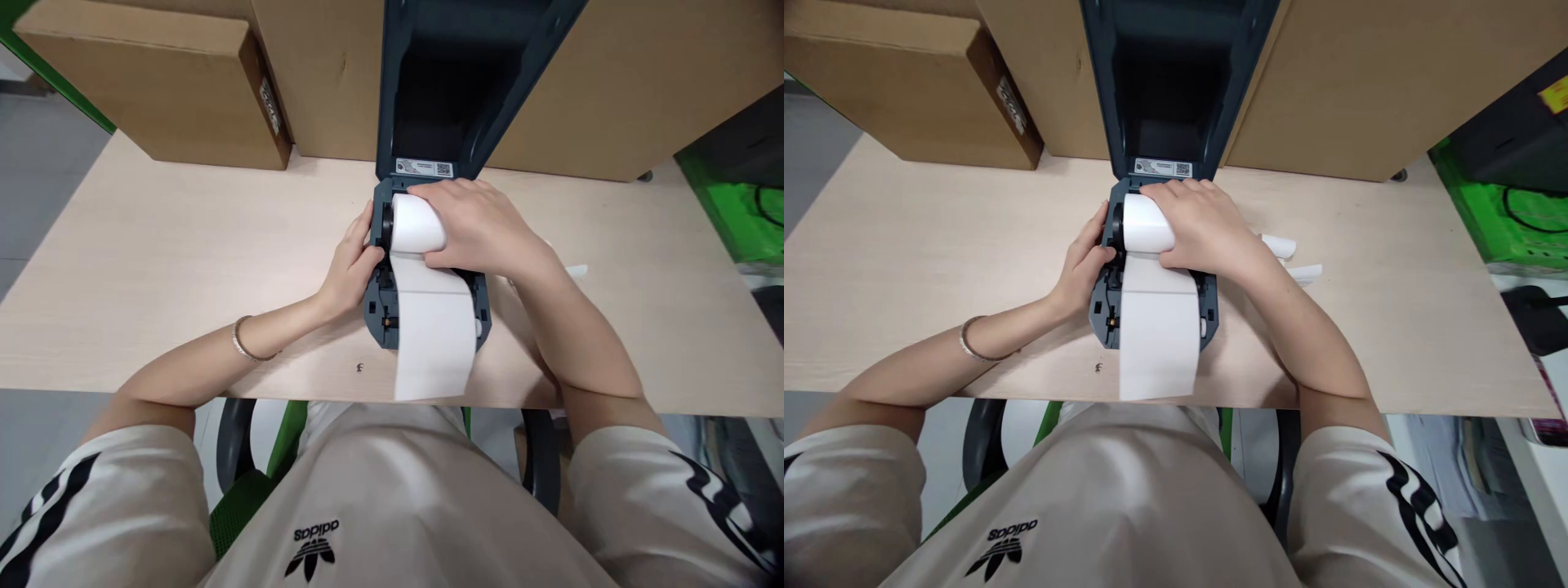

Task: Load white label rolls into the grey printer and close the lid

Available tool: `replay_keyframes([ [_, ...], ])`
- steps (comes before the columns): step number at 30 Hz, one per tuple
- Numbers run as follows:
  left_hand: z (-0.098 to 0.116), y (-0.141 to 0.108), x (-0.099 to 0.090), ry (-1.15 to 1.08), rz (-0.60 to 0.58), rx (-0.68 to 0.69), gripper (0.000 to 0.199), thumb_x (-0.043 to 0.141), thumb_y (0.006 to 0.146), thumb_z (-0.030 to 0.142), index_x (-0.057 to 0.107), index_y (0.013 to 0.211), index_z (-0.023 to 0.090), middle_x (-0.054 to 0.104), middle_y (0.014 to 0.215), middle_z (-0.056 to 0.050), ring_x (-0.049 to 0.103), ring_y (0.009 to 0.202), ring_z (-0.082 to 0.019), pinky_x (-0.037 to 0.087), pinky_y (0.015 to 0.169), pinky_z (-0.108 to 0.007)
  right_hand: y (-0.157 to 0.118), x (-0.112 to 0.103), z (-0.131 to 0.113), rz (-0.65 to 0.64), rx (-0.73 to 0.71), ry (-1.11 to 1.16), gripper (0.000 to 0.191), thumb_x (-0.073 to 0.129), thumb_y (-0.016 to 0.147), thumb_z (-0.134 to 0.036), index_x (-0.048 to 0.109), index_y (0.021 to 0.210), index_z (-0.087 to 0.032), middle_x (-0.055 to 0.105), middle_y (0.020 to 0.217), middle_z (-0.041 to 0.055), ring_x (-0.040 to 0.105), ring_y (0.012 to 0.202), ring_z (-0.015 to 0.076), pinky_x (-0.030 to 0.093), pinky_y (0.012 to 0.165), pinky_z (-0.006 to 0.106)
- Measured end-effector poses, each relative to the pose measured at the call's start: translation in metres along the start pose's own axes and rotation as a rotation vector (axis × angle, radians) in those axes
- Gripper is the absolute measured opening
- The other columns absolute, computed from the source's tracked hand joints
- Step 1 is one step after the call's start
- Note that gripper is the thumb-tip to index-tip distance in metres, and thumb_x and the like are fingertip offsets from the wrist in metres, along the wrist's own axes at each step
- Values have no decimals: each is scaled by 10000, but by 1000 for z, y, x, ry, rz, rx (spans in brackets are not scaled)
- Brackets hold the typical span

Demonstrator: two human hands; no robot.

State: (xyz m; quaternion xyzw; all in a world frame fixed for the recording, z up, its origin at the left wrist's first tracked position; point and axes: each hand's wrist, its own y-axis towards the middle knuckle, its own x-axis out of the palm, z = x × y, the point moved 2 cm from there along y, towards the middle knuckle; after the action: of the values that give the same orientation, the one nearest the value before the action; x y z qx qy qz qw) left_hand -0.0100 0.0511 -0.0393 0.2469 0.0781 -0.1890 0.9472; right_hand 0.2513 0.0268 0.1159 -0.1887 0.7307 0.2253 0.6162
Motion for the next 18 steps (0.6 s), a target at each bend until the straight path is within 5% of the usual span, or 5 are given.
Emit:
replay_keyframes([
  [4, 4, 0, 2, -13, 0, -12, 1010, 720, 1083, 887, 463, 1918, 380, 491, 2030, -68, 453, 1895, -460, 353, 1594, -593, 8, 11, -2, -57, 9, -20, 861, 817, 878, -327, 702, 1710, -139, 817, 1534, 204, 727, 1435, 461, 453, 1381, 704],
  [7, 7, 2, 2, -19, 8, -32, 1001, 741, 1069, 877, 502, 1899, 370, 524, 2010, -75, 461, 1887, -467, 343, 1597, -606, 0, -3, -10, -41, -22, 61, 879, 753, 1026, -451, 606, 1832, -133, 747, 1679, 215, 664, 1577, 483, 385, 1457, 762],
  [12, 11, 2, 2, 13, 19, -17, 948, 701, 1096, 873, 527, 1892, 388, 552, 1993, -49, 499, 1869, -443, 383, 1583, -571, -55, -26, -44, -125, -114, 252, 806, 489, 1231, -614, 547, 1903, -173, 690, 1777, 208, 714, 1586, 442, 650, 1280, 612],
  [15, 10, 1, 1, -1, 29, -32, 960, 726, 1085, 869, 535, 1888, 381, 535, 2004, -50, 477, 1880, -451, 367, 1591, -580, -92, -5, -74, -64, -253, 257, 863, 458, 1249, -713, 570, 1888, -144, 664, 1816, 224, 662, 1675, 452, 642, 1333, 648],
  [18, 7, 2, 1, -23, 28, -44, 992, 761, 1058, 875, 547, 1881, 364, 524, 2008, -65, 448, 1894, -464, 340, 1602, -594, -112, 29, -95, 87, -259, 126, 867, 534, 1239, -631, 592, 1832, -2, 579, 1872, 301, 524, 1802, 498, 552, 1438, 690],
])
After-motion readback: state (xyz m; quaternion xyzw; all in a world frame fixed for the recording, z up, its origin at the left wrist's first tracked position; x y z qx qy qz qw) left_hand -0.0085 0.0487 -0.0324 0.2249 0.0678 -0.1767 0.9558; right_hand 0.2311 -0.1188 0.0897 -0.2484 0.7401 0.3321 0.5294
